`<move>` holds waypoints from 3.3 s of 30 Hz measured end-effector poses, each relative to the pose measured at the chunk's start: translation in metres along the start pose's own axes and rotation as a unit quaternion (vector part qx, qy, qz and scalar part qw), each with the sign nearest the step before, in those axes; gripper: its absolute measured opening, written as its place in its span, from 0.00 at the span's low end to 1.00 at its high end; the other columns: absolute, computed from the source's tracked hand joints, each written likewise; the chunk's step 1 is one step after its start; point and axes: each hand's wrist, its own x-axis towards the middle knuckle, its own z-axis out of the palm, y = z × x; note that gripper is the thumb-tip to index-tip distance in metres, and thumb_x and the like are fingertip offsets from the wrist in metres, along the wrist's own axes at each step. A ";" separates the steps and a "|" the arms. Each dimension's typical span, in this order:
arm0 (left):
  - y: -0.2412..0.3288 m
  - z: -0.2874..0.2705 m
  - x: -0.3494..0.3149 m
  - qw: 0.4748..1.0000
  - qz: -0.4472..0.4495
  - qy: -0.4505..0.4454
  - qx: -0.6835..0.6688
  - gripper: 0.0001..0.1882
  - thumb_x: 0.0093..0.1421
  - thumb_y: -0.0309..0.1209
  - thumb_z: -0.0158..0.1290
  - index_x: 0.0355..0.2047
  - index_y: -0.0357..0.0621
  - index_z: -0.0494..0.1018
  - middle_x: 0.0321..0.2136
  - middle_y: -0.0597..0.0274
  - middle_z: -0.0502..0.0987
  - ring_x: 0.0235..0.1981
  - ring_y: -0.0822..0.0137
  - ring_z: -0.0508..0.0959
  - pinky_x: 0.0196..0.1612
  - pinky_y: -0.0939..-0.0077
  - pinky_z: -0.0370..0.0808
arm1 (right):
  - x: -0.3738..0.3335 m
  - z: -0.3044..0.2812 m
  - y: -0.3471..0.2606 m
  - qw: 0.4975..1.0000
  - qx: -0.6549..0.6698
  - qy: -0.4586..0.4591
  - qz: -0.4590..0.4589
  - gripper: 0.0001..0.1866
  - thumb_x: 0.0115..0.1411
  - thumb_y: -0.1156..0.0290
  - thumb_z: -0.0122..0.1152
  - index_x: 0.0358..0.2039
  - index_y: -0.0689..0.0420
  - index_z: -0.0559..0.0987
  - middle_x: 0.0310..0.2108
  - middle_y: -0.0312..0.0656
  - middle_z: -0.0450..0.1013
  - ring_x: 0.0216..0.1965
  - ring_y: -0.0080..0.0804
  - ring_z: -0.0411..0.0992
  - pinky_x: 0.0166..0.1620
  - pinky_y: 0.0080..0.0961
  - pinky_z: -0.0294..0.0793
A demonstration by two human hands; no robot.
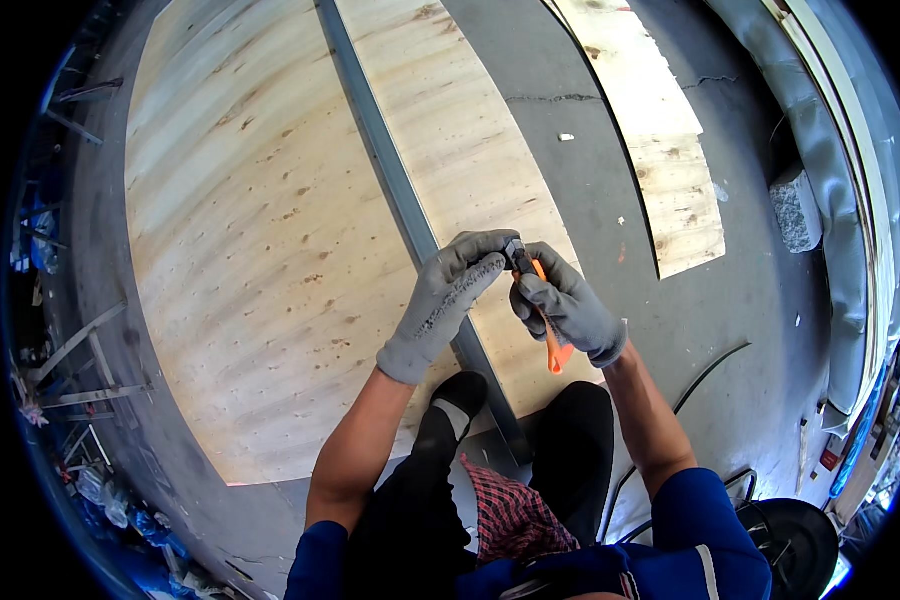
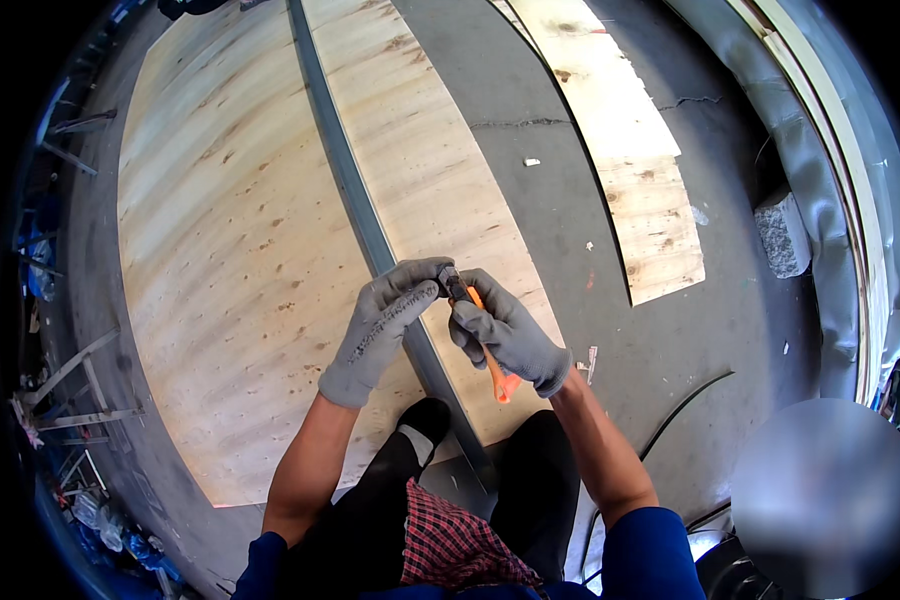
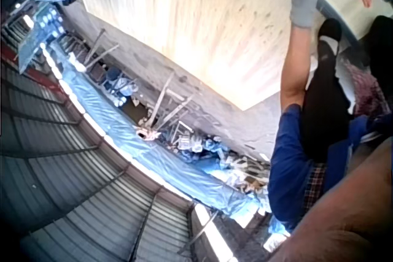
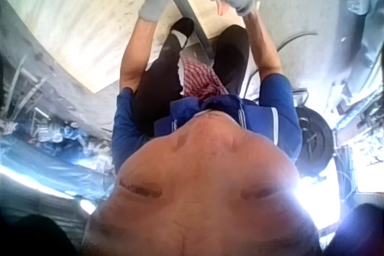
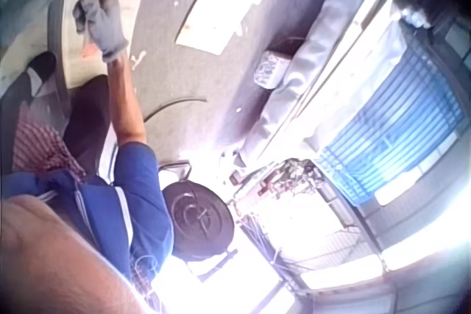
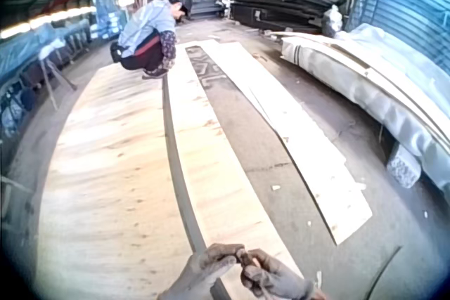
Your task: The person kneels on the floor and uses a metal straightedge and a utility knife to score and cut a large plywood sheet. They repeatedly align the straightedge, score along it, and adjust the tool to continue the cut across the sheet.
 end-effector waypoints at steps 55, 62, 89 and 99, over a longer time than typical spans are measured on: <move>-0.001 0.009 -0.021 0.990 -0.059 0.048 -0.119 0.09 0.66 0.32 0.52 0.34 0.40 0.74 0.30 0.67 0.75 0.33 0.77 0.73 0.40 0.81 0.71 | -0.026 0.046 0.046 0.767 0.603 -0.201 0.090 0.20 0.71 0.57 0.45 0.50 0.63 0.64 0.18 0.34 0.67 0.10 0.17 0.62 0.13 0.16 0.67; -0.125 -0.100 0.005 0.874 0.109 0.268 0.390 0.33 0.56 0.39 0.62 0.58 0.37 0.66 0.58 0.47 0.67 0.56 0.52 0.70 0.57 0.62 0.69 | 0.064 0.022 0.050 0.994 -0.088 0.048 0.046 0.25 0.69 0.65 0.48 0.63 0.57 0.60 0.36 0.44 0.73 0.26 0.27 0.74 0.30 0.25 0.76; -0.172 -0.099 -0.008 0.793 0.026 0.090 0.602 0.56 0.47 0.41 0.68 0.68 0.38 0.47 0.70 0.44 0.45 0.67 0.47 0.56 0.67 0.60 0.59 | 0.299 0.013 0.071 0.760 -0.628 0.140 0.089 0.17 0.61 0.70 0.46 0.47 0.65 0.74 0.46 0.61 0.76 0.49 0.54 0.76 0.50 0.41 0.76; -0.191 -0.104 -0.007 0.802 0.065 0.103 0.585 0.56 0.49 0.42 0.66 0.70 0.41 0.44 0.71 0.47 0.45 0.68 0.50 0.55 0.67 0.60 0.58 | 0.291 0.004 0.079 0.718 -0.677 0.085 0.135 0.21 0.60 0.71 0.51 0.52 0.63 0.75 0.47 0.57 0.76 0.50 0.52 0.76 0.49 0.39 0.77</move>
